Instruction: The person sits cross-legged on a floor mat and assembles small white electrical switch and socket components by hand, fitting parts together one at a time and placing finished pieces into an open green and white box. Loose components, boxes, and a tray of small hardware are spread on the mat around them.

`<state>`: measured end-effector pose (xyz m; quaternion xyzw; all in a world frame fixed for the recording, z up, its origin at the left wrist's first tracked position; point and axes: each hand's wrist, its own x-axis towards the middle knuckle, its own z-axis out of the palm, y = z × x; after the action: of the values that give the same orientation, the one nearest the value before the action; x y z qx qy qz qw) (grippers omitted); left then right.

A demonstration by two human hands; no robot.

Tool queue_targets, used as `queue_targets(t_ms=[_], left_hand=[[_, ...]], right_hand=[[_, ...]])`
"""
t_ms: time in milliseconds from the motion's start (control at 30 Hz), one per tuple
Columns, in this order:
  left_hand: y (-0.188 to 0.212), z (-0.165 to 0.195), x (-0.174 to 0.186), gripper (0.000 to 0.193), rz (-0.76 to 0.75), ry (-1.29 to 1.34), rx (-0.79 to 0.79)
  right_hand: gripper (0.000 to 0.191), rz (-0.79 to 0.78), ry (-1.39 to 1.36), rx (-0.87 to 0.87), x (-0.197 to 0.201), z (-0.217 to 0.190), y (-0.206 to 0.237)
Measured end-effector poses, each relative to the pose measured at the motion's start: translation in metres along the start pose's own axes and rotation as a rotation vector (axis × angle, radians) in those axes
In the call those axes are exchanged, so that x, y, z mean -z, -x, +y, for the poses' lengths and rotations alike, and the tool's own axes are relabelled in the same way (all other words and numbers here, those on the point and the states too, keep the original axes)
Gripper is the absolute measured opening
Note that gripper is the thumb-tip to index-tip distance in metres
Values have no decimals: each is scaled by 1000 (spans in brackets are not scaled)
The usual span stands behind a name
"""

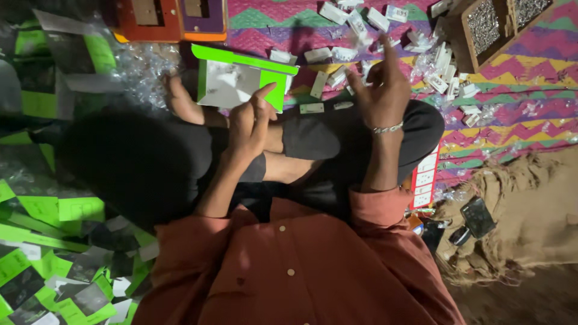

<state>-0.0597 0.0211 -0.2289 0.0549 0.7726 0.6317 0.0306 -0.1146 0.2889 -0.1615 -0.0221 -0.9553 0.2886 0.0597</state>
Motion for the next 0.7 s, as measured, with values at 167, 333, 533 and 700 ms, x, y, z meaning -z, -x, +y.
queue_targets(t_ms=[167, 333, 533, 700], left_hand=[[-5, 10, 4, 42, 3, -40, 32], [-5, 15, 4, 40, 0, -36, 59], [-7, 19, 6, 33, 24, -44, 44], [-7, 23, 9, 30, 55, -129, 78]], right_hand=[[54, -274, 124, -33, -29, 8, -3], [43, -485, 41, 257, -102, -17, 12], [48, -404, 41, 192, -134, -28, 12], [42, -417, -307, 85, -99, -15, -4]])
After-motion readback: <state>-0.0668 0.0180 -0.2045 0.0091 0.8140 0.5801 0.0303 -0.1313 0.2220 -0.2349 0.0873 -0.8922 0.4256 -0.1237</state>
